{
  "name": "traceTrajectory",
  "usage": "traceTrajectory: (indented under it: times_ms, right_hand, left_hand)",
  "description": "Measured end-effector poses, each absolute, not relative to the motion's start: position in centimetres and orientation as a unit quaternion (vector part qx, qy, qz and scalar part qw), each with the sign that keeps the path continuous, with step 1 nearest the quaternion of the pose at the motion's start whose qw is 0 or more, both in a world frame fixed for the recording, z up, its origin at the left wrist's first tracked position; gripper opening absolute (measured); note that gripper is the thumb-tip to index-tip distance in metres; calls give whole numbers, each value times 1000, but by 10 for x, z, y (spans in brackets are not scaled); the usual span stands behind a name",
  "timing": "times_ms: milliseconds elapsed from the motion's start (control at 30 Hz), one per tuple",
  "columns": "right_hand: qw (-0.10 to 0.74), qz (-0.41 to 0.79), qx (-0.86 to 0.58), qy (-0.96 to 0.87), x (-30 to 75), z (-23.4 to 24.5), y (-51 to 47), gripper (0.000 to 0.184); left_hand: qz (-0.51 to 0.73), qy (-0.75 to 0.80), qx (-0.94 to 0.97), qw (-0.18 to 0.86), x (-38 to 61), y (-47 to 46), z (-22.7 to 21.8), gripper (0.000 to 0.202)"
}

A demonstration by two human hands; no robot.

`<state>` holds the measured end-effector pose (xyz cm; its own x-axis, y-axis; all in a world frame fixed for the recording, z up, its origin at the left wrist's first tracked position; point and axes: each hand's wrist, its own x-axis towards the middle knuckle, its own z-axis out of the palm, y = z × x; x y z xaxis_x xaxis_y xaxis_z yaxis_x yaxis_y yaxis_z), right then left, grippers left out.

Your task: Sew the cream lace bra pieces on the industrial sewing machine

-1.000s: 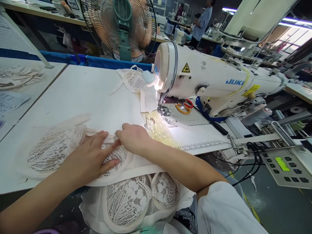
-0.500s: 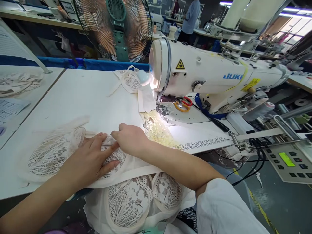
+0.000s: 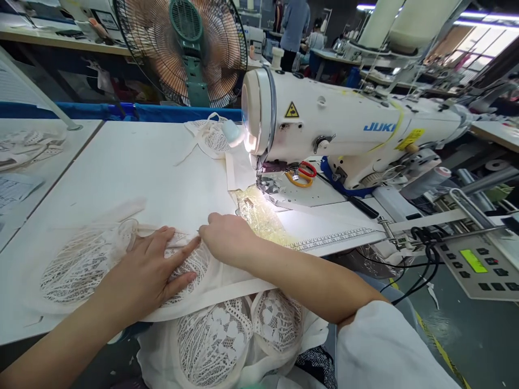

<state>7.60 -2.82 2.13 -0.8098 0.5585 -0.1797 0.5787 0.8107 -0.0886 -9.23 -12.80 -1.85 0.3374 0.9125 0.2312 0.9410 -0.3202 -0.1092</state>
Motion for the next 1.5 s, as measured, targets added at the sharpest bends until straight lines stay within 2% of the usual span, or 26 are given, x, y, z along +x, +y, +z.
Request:
traceTrajectory:
  times_ms: [100,300,400,533,700,1100,1300,1500]
  right_hand:
    - [80,-68,327,939,91,26,-31,24]
    - [0,-93,347,933,98,15,-32,34]
    - [-16,-106,338,935,91,9,-33,33]
    - [-21,-105,318,942,82,4,-33,27]
    - [-10,-84,295,952,76,5,-30,23]
    - [126,-72,299,943,101,43,-35,22]
    - [49,-70,326,941,103,31,-34,29]
    - [40,-88,309,946,91,16,-31,22]
  left_hand:
    - [-67,-569,-810,124,-93,-128,-18,46]
    - [-79,-543,-825,138,-86,-126,-14,43]
    - [-76,-539,-831,116,-77,-126,-12,47]
    - [-77,-534,-830,142,-69,-129,-11,50]
    - [-73,-522,-834,165,-69,-130,-13,47]
    - [-78,-507,-838,187,-68,-127,-14,43]
    - [-75,-508,-838,188,-68,-127,-15,42]
    - [-67,-504,-838,197,-68,-126,-14,43]
